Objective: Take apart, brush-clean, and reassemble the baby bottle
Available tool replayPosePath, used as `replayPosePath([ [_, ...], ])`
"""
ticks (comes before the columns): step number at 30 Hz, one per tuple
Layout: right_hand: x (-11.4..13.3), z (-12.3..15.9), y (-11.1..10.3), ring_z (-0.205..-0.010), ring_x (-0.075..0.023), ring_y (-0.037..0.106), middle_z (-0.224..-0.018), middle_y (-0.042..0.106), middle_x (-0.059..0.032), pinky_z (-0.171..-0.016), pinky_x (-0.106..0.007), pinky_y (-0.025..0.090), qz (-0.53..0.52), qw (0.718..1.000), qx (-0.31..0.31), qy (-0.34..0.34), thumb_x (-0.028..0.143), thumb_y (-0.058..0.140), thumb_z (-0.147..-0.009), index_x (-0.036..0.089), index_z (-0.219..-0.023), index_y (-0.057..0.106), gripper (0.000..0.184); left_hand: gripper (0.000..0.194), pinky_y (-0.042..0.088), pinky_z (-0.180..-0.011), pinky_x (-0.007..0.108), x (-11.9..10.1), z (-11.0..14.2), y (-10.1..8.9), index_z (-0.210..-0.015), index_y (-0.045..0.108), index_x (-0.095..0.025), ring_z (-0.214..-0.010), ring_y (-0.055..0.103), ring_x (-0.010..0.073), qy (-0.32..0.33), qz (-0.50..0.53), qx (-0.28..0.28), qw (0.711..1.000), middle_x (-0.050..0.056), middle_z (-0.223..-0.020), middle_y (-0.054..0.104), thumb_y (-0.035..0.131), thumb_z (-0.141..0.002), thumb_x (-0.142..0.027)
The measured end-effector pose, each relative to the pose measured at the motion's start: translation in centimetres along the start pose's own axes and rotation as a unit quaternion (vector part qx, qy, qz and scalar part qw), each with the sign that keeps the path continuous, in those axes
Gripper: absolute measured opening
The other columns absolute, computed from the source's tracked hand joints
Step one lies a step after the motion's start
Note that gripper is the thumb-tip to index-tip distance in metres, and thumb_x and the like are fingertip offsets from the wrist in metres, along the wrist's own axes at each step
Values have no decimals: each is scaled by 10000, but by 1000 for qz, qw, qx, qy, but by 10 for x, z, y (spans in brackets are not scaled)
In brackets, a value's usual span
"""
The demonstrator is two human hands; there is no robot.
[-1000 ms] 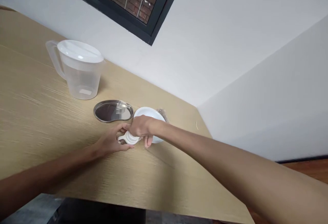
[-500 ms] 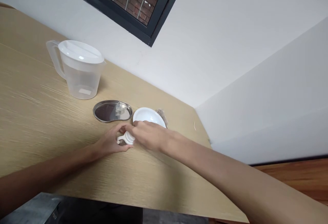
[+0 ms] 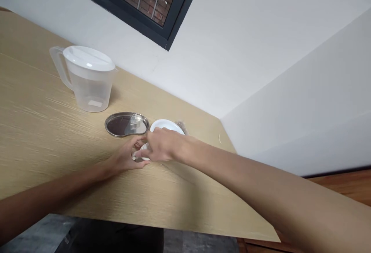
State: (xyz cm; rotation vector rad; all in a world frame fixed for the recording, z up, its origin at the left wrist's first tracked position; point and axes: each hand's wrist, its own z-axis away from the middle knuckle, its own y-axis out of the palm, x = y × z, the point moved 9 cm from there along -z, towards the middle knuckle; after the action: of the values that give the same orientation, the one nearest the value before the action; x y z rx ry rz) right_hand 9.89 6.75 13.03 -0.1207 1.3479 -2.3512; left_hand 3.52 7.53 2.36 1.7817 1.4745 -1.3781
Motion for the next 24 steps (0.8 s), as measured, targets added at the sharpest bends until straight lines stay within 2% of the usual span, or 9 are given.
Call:
replayPosePath([
  [3, 14, 7, 11, -933, -281, 693, -1129, 687, -147, -764, -382, 527, 100, 983, -37, -146, 357, 644, -914, 191, -1351, 542, 478, 642, 557, -805, 359, 1, 0, 1, -1254, 502, -211, -932, 674, 225, -6, 13, 0, 1000, 60, -1107, 688, 801, -693, -303],
  [5, 16, 8, 18, -964, -289, 683, -1138, 679, -180, -810, -402, 513, 140, 971, -64, -181, 310, 581, -955, 132, -1355, 535, 440, 703, 559, -825, 355, 2, 0, 2, -1303, 462, -213, -965, 675, 230, -10, 20, -3, 1000, 67, -1147, 677, 802, -696, -320],
  [8, 10, 2, 19, -838, -283, 682, -986, 708, -172, -743, -385, 492, 91, 984, -78, -136, 420, 473, -996, 114, -1246, 615, 420, 709, 547, -836, 349, 3, 0, 2, -1309, 462, -222, -986, 669, 238, -15, 21, -2, 1000, 44, -1095, 675, 790, -684, -282],
  [11, 8, -4, 18, -706, -262, 660, -793, 694, -137, -662, -352, 450, 44, 993, -76, -79, 435, 407, -999, 139, -994, 707, 422, 694, 531, -821, 342, 5, 1, 1, -1290, 484, -217, -967, 661, 234, -25, 18, -4, 1000, 26, -1038, 668, 786, -665, -242],
  [15, 1, -9, 17, -683, -262, 647, -732, 668, -141, -596, -323, 402, -5, 995, -101, -5, 443, 429, -963, 152, -809, 707, 431, 682, 519, -811, 338, 8, 1, 1, -1260, 498, -204, -931, 657, 211, -43, 26, -1, 999, 29, -1015, 674, 800, -648, -214],
  [18, -11, -12, 16, -579, -210, 600, -627, 628, -95, -555, -299, 375, -48, 993, -104, 21, 569, 473, -932, 168, -685, 672, 511, 667, 506, -885, 361, 8, 0, -2, -1247, 508, -203, -980, 656, 219, -54, 44, 1, 998, 38, -1043, 681, 815, -656, -222],
  [21, -26, -10, 7, -527, -162, 561, -544, 588, -53, -568, -287, 386, -146, 981, -130, 9, 749, 385, -919, 170, -579, 608, 707, 773, 514, -922, 378, 11, -3, -4, -1299, 473, -211, -1037, 671, 241, -83, 85, 8, 993, 56, -1093, 704, 873, -644, -304],
  [24, -50, -4, -8, -583, -149, 595, -609, 646, -51, -653, -286, 425, -256, 946, -197, 12, 795, 208, -940, 156, -659, 647, 825, 919, 551, -850, 380, 19, -5, -2, -1344, 431, -216, -972, 710, 249, -131, 141, 24, 981, 81, -1104, 731, 928, -588, -380],
])
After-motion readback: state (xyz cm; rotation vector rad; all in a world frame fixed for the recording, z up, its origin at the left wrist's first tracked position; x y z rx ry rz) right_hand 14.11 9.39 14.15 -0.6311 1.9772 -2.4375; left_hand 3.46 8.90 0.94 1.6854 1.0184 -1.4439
